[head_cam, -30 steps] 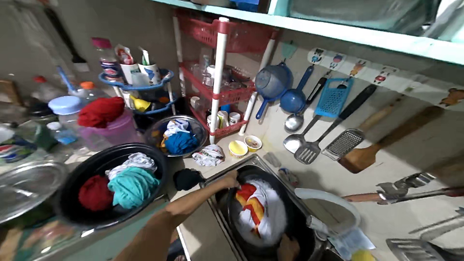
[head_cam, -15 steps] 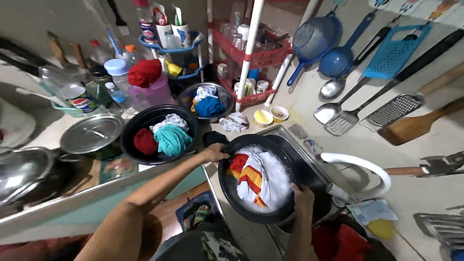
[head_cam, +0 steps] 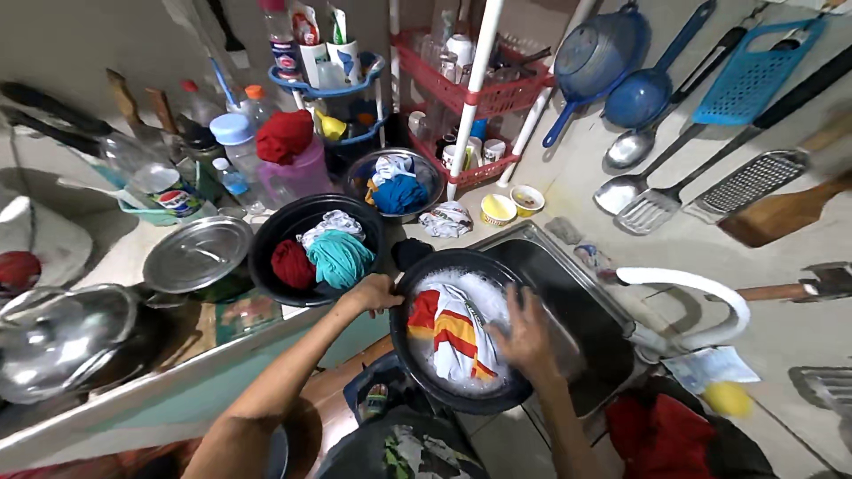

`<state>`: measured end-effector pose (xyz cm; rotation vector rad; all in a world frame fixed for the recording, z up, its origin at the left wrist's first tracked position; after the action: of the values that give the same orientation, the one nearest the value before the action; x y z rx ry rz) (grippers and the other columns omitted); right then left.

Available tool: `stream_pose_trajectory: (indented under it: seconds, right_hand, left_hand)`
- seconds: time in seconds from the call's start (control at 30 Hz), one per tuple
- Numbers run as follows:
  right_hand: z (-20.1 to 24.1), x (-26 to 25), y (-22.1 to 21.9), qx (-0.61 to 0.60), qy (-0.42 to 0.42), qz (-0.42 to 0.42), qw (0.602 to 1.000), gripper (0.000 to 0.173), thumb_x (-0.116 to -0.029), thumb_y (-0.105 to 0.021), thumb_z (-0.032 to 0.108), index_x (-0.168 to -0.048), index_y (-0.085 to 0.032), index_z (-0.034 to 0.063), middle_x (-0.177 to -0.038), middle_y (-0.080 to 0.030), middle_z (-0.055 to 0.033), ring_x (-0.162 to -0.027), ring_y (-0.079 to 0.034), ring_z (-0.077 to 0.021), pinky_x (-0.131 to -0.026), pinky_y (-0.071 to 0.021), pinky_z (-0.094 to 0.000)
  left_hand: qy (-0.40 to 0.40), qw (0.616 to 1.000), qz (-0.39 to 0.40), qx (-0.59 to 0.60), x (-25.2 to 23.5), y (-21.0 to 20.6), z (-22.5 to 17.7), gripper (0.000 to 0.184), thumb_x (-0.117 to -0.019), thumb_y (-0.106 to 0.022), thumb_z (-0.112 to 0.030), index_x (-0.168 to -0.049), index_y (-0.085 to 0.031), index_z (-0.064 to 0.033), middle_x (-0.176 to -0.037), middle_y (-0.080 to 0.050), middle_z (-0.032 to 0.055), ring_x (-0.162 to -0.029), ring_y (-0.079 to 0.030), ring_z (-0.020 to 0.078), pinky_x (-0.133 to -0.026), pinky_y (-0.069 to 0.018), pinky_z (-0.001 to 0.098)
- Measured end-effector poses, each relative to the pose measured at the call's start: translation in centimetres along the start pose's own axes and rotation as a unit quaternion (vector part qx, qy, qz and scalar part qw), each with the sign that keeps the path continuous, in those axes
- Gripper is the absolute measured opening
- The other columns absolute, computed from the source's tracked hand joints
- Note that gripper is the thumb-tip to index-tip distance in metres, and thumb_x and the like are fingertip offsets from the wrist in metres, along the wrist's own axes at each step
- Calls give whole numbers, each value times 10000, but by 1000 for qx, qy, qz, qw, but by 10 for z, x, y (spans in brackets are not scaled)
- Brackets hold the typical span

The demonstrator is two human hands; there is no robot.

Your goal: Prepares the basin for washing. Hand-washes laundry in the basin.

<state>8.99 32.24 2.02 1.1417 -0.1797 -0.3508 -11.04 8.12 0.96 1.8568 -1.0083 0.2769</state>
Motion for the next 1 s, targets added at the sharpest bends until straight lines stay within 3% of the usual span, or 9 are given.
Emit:
stream_pose_trajectory:
  seconds: [0.13, 0.2, 0.27, 0.37, 0.5, 0.6, 0.7, 0.9, 1.0]
  right_hand:
    - [37, -12, -63, 41, 39, 279, 959, 1091, -780, -816, 587, -1646, -215, 307, -1691, -51, -266, -1531, -87, -538, -1122, -241, -768]
    - [36, -25, -86, 72, 16, 321, 944, 1176, -755, -838, 588, -1655, -121, 343, -1696, 55, -255, -1525, 67, -559, -1082, -103, -850]
    - [32, -38, -97, 89, 1, 325, 942, 1189, -742, -871, 526, -1655, -138, 326, -1691, 41, -270, -1517, 83, -571, -1091, -93, -844]
    - [37, -50, -105, 109, -17, 332, 937, 1049, -789, -860, 348, -1635, -261, 179, -1680, -54, -287, -1525, -63, -546, -1108, -280, -748]
    - [42, -38, -104, 56, -79, 340, 936, 684, -881, -775, 222, -1450, -502, -42, -1436, -520, -318, -1327, -505, -489, -1070, -406, -657]
    - [42, -25, -102, 38, -115, 384, 915, 610, -1024, -607, 272, -1521, -422, -28, -1411, -540, -342, -1328, -492, -536, -1112, -335, -692]
    - [43, -26, -104, 10, -125, 355, 926, 495, -1071, -507, 329, -1415, -561, -22, -1358, -596, -317, -1296, -534, -514, -1090, -357, -691]
    - [35, -49, -82, -106, -39, 183, 977, 435, -1017, -568, 130, -1432, -555, 1, -1410, -583, -260, -1346, -530, -414, -1149, -368, -582]
    - [29, -48, -75, -320, -88, 146, 932, 382, -1051, -455, 63, -1399, -533, -73, -1366, -590, -245, -1266, -572, -266, -1105, -431, -403]
  left_hand:
    - [-98, 989, -78, -81, -17, 47, -19, 442, -1009, -627, -372, -1210, -673, 19, -1163, -680, 262, -1111, -648, 429, -990, -467, 643]
    - [-116, 984, -98, -93, -25, 71, -30, 463, -1006, -624, -408, -1219, -677, 0, -1205, -672, 255, -1184, -616, 440, -1020, -434, 664]
    - [-121, 982, -102, -106, -34, 84, -36, 475, -1000, -627, -433, -1225, -680, -18, -1206, -676, 242, -1189, -615, 430, -1013, -435, 665]
    - [-148, 977, -88, -125, -44, 91, -39, 459, -1003, -627, -420, -1229, -680, -24, -1186, -684, 235, -1169, -626, 424, -1000, -444, 661]
    - [-217, 967, -50, -126, -35, 81, -49, 428, -1011, -625, -383, -1243, -665, -26, -1116, -707, 213, -1107, -656, 400, -991, -462, 636]
    - [-322, 940, -1, -113, -22, 55, -61, 379, -991, -670, -279, -1232, -662, 14, -1092, -700, 221, -1060, -669, 376, -990, -490, 582]
    - [-402, 911, 33, -87, -16, 22, -71, 387, -902, -762, -164, -1207, -667, 53, -1122, -679, 251, -1070, -653, 373, -989, -500, 524]
    - [-321, 927, 59, -183, -44, -35, -71, 1131, -620, -964, -90, -1568, -351, -36, -1625, -241, 299, -1473, -303, 487, -1167, -344, 582]
    - [-287, 922, 73, -250, -62, -55, -71, 1116, -649, -954, -115, -1568, -331, -2, -1665, -165, 271, -1520, -185, 494, -1175, -305, 618]
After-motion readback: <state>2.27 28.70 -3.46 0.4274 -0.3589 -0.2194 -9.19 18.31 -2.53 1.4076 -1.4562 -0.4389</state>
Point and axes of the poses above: each hand's wrist, its own x-axis away from the middle knuckle, its own y-axis out of the back of the hand, z = x × y, the point moved 4 cm from there along -x, towards the middle knuckle
